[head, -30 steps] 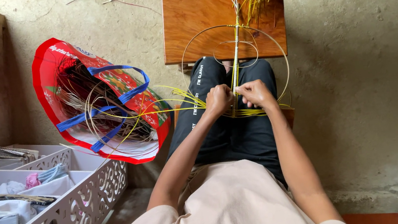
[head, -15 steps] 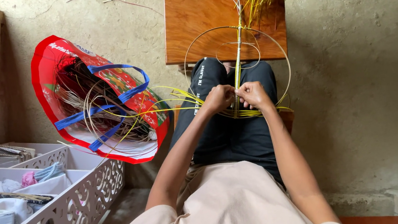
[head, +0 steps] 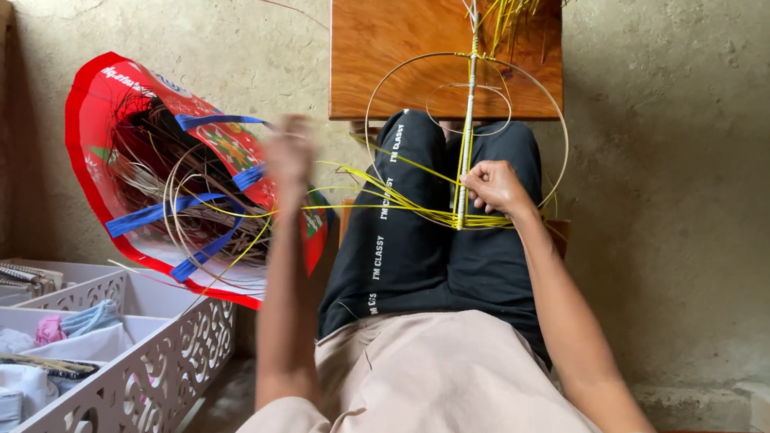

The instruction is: Weaving yellow straw strands around a circular frame to create a craft item

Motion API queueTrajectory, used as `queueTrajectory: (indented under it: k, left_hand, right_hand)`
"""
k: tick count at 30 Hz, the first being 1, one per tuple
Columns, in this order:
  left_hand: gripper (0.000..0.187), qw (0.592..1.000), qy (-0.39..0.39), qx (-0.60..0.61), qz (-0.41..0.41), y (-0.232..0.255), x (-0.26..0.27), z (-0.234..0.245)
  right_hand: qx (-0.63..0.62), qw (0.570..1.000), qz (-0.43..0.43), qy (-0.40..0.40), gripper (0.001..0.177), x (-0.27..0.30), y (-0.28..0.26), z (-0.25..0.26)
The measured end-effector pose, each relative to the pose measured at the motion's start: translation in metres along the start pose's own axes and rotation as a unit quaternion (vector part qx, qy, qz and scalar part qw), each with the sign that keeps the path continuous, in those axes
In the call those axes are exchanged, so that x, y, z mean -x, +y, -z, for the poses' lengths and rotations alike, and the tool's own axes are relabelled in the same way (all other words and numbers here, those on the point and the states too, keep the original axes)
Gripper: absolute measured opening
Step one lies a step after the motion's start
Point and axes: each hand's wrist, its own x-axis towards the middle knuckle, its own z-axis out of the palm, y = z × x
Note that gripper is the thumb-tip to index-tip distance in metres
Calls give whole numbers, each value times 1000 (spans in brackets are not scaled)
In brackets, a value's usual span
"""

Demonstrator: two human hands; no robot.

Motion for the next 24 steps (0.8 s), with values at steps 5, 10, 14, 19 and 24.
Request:
queueTrajectory:
  k: [5,10,14,19,24]
  left_hand:
    - [36,903,411,-123,-18,-147,-85,25]
    - [30,888,246,-221,-320,-21,-1,-106]
    - [8,900,39,-133,-413,-2,48,-215]
    - [13,899,7,-134,-416,-3,31,-172]
    - [24,942,259,-8,-212,-93,-49,-46]
  right_hand:
    - [-1,1000,3,4,15,-7,9,-6]
    - [8,999,30,16,15,-17,26,-10]
    - [9,1000,20,22,14,-15,35,-6]
    - [4,1000,17,20,14,-10,23,-8]
    - [7,1000,10,28,11,-9,20,-9]
